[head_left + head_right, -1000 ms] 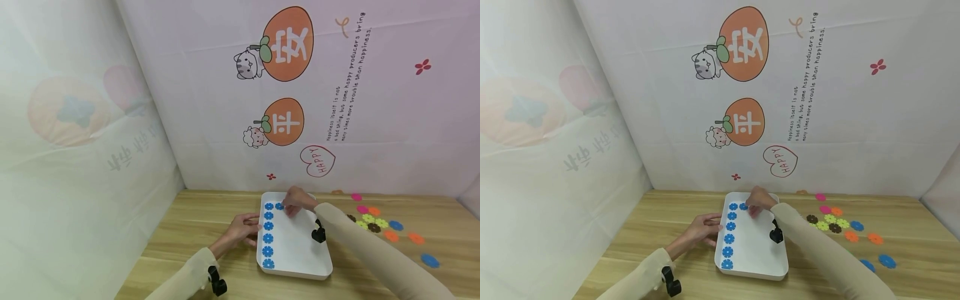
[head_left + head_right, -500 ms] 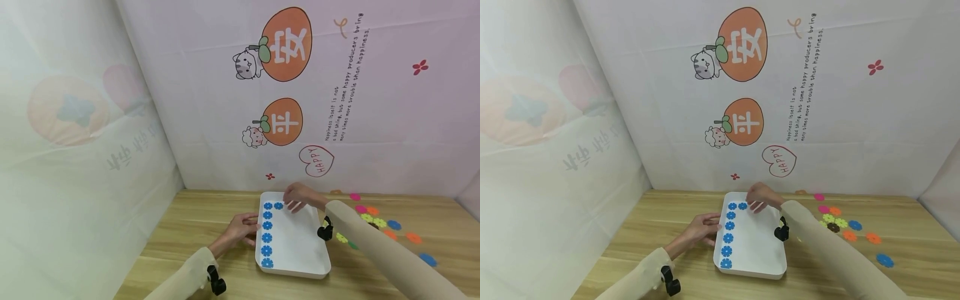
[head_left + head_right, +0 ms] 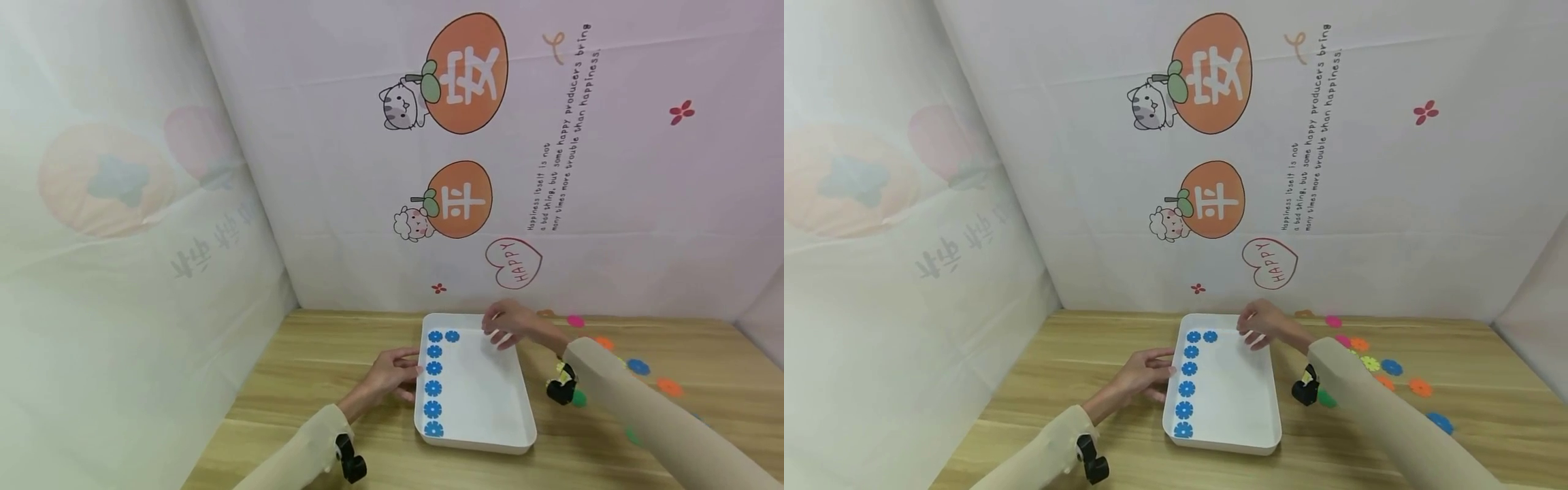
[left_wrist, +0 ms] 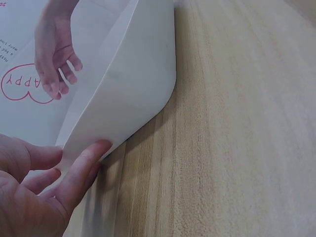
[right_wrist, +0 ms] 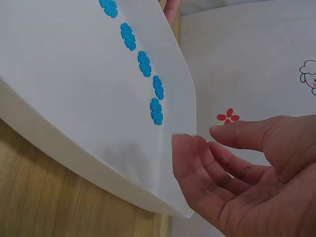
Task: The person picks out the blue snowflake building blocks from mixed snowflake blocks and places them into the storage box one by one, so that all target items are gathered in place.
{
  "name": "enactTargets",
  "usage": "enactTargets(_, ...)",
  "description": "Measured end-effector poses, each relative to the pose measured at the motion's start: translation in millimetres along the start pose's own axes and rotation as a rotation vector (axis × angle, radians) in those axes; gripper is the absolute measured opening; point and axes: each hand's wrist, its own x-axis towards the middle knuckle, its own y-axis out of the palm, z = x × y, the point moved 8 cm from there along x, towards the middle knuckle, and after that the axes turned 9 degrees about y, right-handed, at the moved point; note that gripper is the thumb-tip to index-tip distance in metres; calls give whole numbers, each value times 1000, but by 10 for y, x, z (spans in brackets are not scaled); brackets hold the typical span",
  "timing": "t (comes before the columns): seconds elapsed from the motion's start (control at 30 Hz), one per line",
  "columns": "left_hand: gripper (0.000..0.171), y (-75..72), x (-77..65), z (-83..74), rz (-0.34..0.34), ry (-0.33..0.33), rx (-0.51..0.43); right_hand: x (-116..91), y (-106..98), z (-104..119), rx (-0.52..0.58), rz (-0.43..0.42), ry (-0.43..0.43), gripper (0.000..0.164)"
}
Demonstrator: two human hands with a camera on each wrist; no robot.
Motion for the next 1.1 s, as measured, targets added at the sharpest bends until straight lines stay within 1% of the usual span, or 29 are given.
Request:
enactTargets(0.1, 52, -12, 3, -25, -13, 5, 1, -34, -20, -24, -7, -17, -12, 18)
enactTargets(0.27, 51, -17, 1, -45, -13, 4, -2, -102, -66, -94, -30, -63, -64, 16)
enactTargets(0.4, 51, -1, 20, -44, -9, 2, -14, -184, -233, -181, -8, -97, -115, 16)
enactTargets(0.5, 52, 18, 42, -66, -6, 3, -29, -254, -395, -261, 27, -95, -153, 20)
enactTargets(0.6, 51, 42, 55, -97, 0, 9, -35, -336, -536, -346, 51, -93, -169, 23)
enactTargets(0.83, 51, 44, 57, -118, -13, 23, -14, -485, -754, -548, -31, -142, -191, 20)
enactTargets(0.93, 51, 42, 58, -104, -11, 27, -10, -512, -860, -689, -94, -195, -177, 18)
enactTargets(1.1, 52, 36, 52, -72, -12, 30, -18, -543, -1103, -914, -216, -289, -149, 20)
